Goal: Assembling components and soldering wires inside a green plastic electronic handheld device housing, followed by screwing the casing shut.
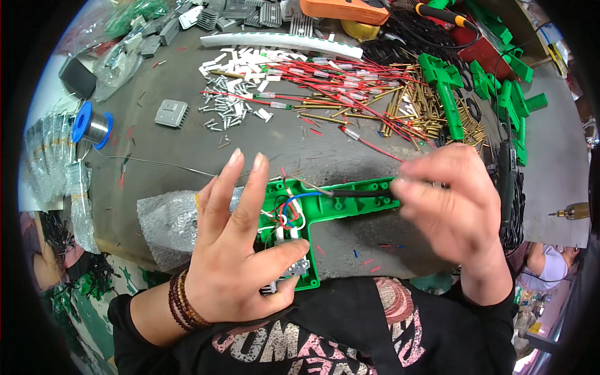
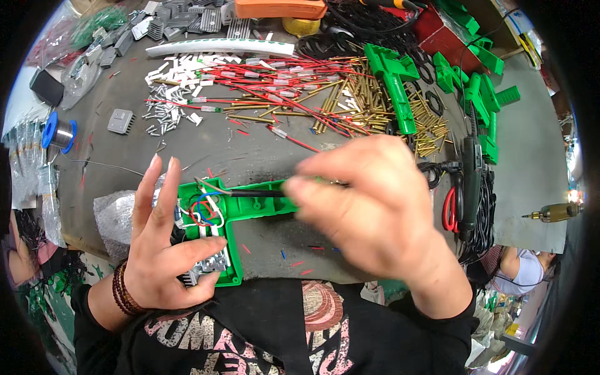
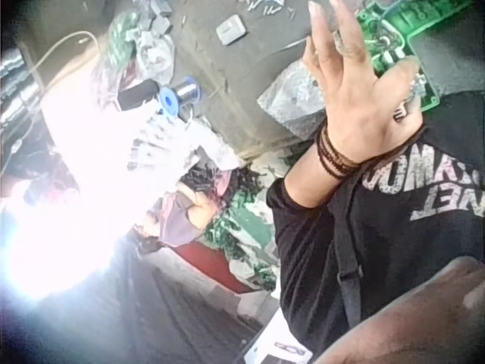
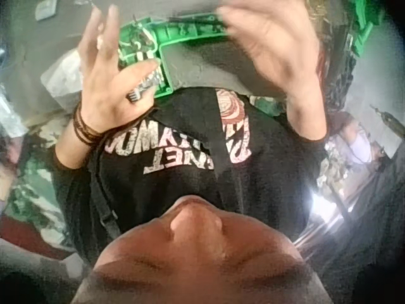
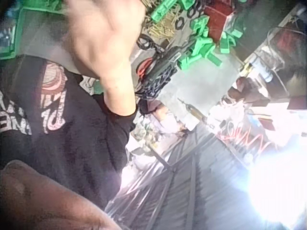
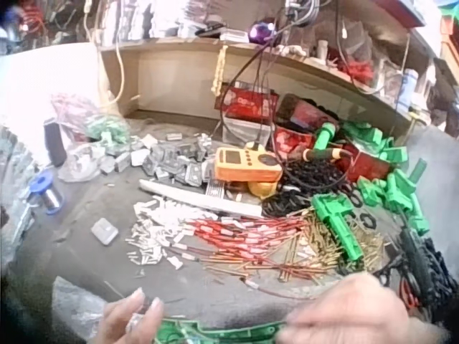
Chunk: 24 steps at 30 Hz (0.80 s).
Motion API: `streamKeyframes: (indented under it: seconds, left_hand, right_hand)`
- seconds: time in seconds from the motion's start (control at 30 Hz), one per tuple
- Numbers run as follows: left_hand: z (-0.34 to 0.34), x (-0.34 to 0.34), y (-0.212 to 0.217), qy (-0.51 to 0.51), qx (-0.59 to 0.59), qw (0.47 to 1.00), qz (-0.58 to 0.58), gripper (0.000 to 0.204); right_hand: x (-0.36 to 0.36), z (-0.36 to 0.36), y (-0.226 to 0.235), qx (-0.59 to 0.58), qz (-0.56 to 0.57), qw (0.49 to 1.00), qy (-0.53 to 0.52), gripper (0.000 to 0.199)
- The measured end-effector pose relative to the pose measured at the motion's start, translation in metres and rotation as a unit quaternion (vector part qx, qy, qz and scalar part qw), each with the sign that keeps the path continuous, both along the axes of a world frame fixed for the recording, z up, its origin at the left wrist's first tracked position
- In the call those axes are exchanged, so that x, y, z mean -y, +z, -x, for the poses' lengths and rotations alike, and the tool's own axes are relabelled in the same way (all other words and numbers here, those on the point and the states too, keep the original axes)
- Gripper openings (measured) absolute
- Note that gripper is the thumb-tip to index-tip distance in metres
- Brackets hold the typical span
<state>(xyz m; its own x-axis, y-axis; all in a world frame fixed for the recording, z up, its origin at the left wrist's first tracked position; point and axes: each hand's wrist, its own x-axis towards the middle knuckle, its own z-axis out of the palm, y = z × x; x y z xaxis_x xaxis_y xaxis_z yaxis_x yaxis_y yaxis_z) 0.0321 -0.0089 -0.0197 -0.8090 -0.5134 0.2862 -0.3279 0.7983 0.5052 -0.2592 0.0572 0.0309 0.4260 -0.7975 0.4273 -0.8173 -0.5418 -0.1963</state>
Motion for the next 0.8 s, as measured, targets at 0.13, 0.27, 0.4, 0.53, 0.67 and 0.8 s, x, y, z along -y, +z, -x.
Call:
streamKeyframes:
  seconds: [0.13, 0.27, 0.4, 0.53, 0.67, 0.8]
  left_hand:
    - [-0.005, 0.001, -0.001, -0.004, 0.022, 1.000, 0.001, 0.034]
    - [-0.004, -0.001, -0.002, -0.006, 0.031, 0.999, -0.001, 0.033]
    - [-0.003, 0.001, -0.003, -0.010, 0.009, 1.000, -0.009, 0.034]
    - [-0.006, 0.003, -0.001, -0.016, 0.040, 0.999, -0.014, 0.038]
    - [-0.003, 0.004, 0.002, -0.006, 0.038, 0.999, -0.016, 0.041]
    - [-0.002, 0.003, 0.002, -0.006, 0.043, 0.999, -0.008, 0.046]
  right_hand:
    - [0.023, -0.072, -0.012, 0.045, 0.062, 0.993, 0.087, 0.029]
    - [0.047, -0.088, -0.036, 0.052, -0.017, 0.997, 0.047, 0.022]
    - [0.048, -0.089, -0.048, 0.087, -0.056, 0.995, 0.008, 0.018]
    - [0.050, -0.093, -0.057, 0.098, -0.053, 0.994, 0.000, 0.016]
    - [0.052, -0.096, -0.059, 0.090, -0.023, 0.996, -0.008, 0.011]
    - [0.057, -0.097, -0.057, 0.068, -0.060, 0.996, -0.011, 0.010]
